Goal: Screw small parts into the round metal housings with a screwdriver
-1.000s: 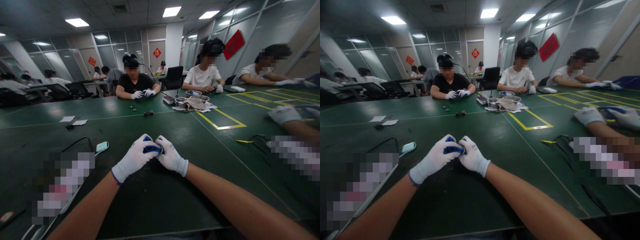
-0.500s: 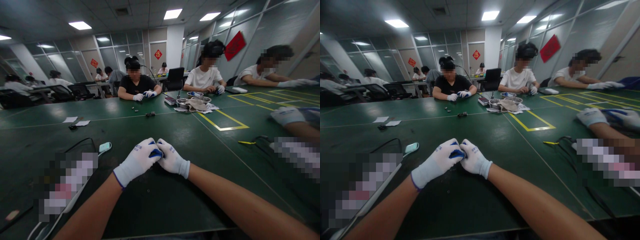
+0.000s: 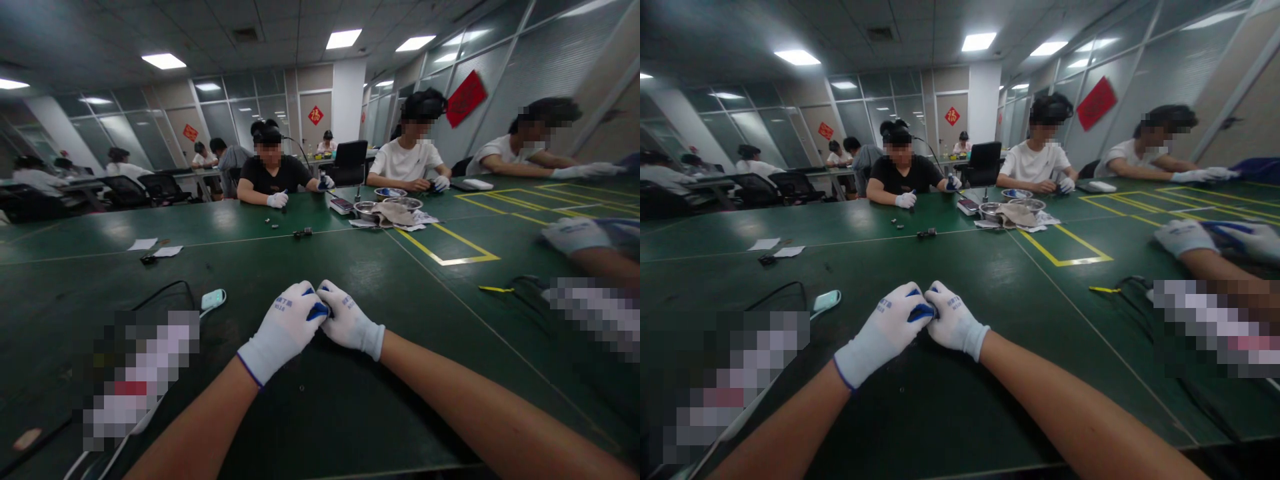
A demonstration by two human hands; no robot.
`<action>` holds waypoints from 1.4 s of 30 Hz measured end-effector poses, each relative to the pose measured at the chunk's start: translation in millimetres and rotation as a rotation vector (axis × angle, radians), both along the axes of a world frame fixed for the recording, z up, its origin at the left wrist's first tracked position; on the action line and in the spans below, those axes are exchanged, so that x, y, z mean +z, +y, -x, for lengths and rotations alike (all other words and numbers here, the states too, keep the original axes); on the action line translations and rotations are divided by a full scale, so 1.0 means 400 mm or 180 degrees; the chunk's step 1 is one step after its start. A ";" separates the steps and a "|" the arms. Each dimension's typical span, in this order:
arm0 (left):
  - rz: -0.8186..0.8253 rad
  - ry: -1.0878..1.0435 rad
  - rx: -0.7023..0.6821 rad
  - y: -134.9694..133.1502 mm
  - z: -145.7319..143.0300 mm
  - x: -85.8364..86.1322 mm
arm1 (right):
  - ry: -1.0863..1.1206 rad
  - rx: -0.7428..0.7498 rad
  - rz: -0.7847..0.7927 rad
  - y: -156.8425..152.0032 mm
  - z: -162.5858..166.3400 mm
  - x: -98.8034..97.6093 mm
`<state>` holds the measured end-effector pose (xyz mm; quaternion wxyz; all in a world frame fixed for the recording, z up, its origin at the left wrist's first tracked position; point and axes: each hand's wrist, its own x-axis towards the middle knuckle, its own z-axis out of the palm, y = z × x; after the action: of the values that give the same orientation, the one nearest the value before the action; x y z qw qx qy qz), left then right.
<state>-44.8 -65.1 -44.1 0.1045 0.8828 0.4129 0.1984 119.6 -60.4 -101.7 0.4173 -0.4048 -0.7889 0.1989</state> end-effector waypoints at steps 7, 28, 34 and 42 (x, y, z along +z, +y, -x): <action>-0.0217 -0.0331 0.0016 0.004 0.002 -0.016 | 0.0181 -0.0169 -0.0090 0.004 0.002 -0.001; -0.0424 -0.0939 -0.0483 0.013 0.018 -0.064 | 0.0041 -0.0791 -0.0089 -0.001 -0.005 0.006; -0.0418 -0.0967 -0.0517 0.012 0.017 -0.064 | 0.0064 -0.0938 -0.0215 -0.001 -0.003 -0.002; -0.0356 -0.0931 -0.0477 0.008 0.013 -0.062 | 0.0046 -0.0937 -0.0232 0.005 -0.007 -0.005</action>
<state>-49.9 -62.0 -68.7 0.1286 0.8773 0.3146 0.3390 122.4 -58.4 -103.6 0.4621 -0.4992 -0.7247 0.1098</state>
